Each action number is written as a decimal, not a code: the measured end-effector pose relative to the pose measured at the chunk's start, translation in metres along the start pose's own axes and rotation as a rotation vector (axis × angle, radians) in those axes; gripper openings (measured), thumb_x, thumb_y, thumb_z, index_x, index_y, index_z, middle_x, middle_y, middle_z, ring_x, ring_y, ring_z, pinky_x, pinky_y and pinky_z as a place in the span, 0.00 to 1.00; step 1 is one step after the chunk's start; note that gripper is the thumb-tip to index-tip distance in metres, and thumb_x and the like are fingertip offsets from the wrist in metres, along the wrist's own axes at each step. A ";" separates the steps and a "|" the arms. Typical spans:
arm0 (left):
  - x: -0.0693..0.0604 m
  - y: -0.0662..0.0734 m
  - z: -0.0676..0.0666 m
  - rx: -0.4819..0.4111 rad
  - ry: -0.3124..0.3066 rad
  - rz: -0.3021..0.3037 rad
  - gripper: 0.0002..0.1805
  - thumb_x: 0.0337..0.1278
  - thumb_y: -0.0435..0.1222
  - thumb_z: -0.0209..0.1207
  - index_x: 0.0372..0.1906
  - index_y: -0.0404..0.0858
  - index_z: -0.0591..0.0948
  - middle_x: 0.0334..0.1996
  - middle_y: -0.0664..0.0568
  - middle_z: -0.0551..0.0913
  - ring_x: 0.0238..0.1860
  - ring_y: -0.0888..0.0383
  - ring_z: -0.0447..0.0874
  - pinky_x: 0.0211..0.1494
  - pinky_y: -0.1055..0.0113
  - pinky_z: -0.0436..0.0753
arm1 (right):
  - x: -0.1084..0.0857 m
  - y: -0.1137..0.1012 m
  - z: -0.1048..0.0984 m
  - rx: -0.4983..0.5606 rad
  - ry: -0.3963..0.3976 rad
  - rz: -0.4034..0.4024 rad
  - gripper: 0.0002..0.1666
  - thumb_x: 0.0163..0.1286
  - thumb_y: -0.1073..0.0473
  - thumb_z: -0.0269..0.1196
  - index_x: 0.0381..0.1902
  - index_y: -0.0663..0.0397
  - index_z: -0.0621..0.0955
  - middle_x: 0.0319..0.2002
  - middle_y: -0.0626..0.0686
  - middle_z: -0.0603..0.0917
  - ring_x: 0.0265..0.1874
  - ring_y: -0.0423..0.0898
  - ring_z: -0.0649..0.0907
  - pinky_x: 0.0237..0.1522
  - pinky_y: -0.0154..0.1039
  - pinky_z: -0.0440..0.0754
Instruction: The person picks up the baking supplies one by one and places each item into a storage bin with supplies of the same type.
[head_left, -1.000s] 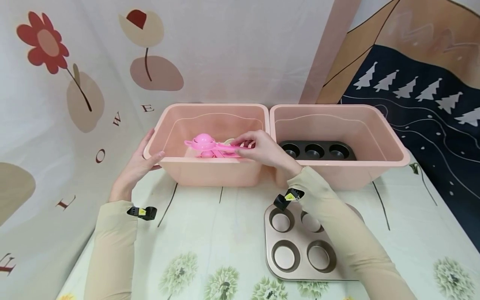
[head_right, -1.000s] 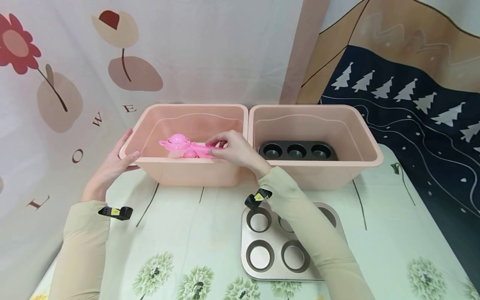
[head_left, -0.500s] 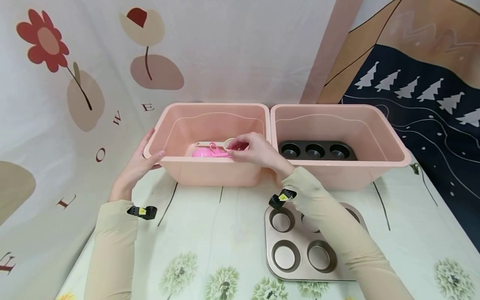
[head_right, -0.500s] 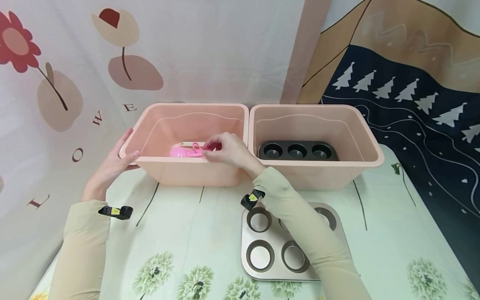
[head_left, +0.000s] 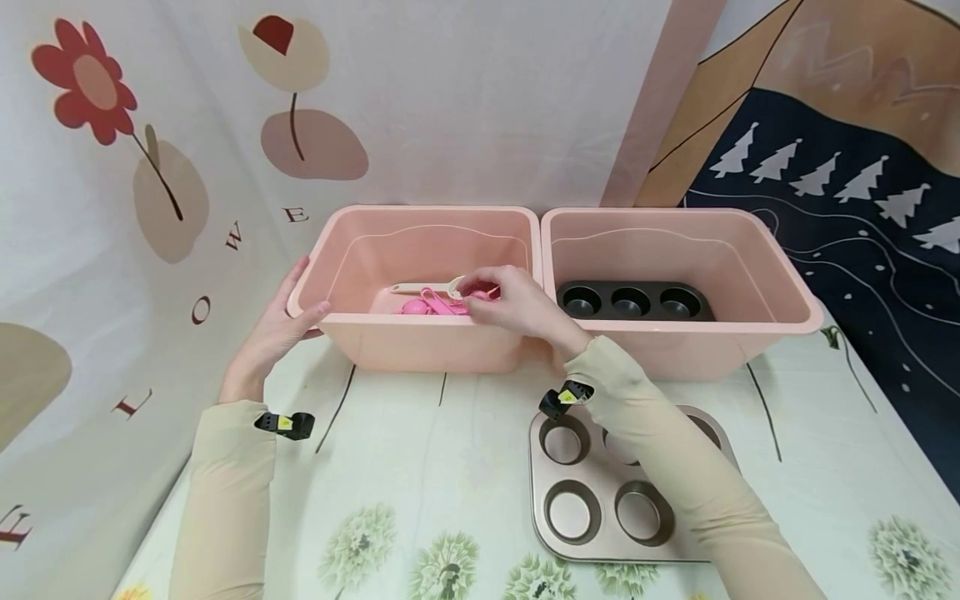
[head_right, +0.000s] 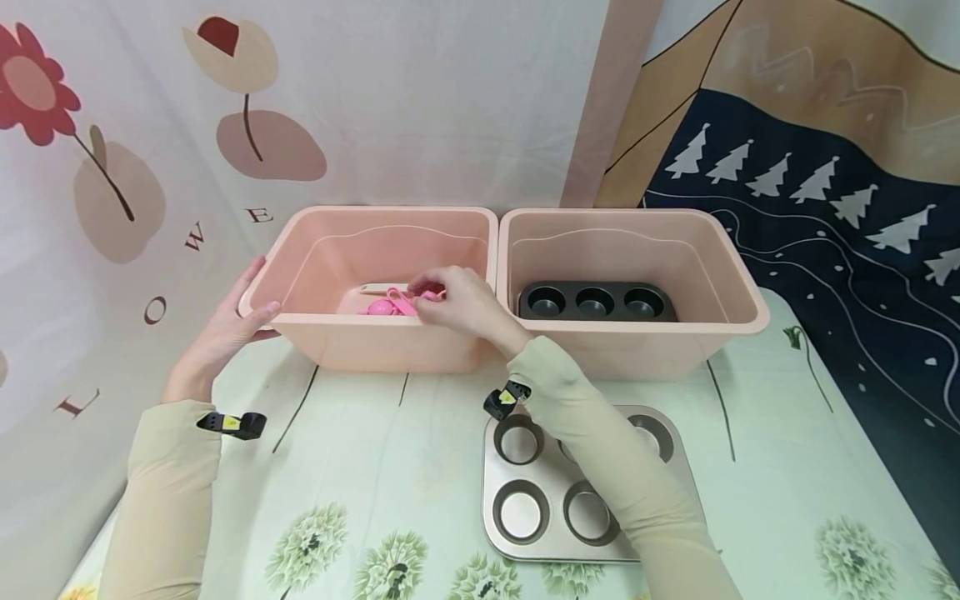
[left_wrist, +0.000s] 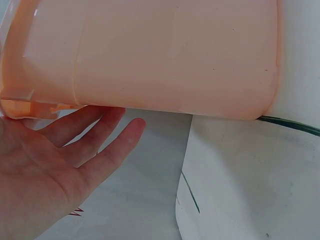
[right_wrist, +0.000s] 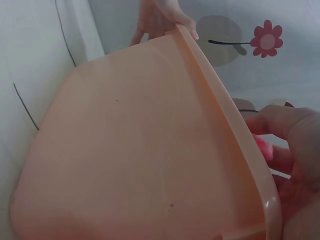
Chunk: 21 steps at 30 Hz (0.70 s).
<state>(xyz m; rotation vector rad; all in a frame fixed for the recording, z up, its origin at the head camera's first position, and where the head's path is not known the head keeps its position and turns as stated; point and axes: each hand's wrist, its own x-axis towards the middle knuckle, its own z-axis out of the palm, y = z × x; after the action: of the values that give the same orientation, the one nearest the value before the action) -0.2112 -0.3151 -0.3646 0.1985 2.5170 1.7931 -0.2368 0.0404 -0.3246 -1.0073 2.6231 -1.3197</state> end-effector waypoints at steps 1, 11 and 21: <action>0.000 0.000 0.000 -0.003 0.000 0.001 0.45 0.67 0.36 0.55 0.78 0.57 0.41 0.70 0.35 0.54 0.53 0.60 0.70 0.42 0.73 0.80 | 0.000 0.000 -0.001 0.011 0.007 -0.004 0.14 0.64 0.63 0.61 0.47 0.60 0.83 0.39 0.53 0.84 0.38 0.45 0.80 0.44 0.38 0.77; 0.000 -0.002 0.000 0.005 -0.001 0.008 0.45 0.67 0.37 0.55 0.78 0.57 0.41 0.70 0.35 0.54 0.52 0.60 0.70 0.43 0.73 0.80 | -0.008 -0.002 -0.013 0.131 0.101 0.059 0.15 0.66 0.68 0.60 0.51 0.63 0.80 0.44 0.56 0.83 0.42 0.47 0.80 0.48 0.41 0.78; -0.001 -0.002 -0.001 0.003 0.007 -0.001 0.45 0.67 0.38 0.56 0.78 0.58 0.41 0.70 0.35 0.54 0.54 0.60 0.69 0.42 0.73 0.80 | -0.033 -0.004 -0.028 0.188 0.199 0.024 0.13 0.65 0.70 0.58 0.46 0.61 0.82 0.41 0.55 0.84 0.38 0.45 0.80 0.43 0.42 0.79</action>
<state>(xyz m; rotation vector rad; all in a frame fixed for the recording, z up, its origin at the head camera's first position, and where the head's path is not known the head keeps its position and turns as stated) -0.2104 -0.3173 -0.3661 0.1920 2.5240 1.7930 -0.2174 0.0778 -0.3120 -0.8557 2.5715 -1.7044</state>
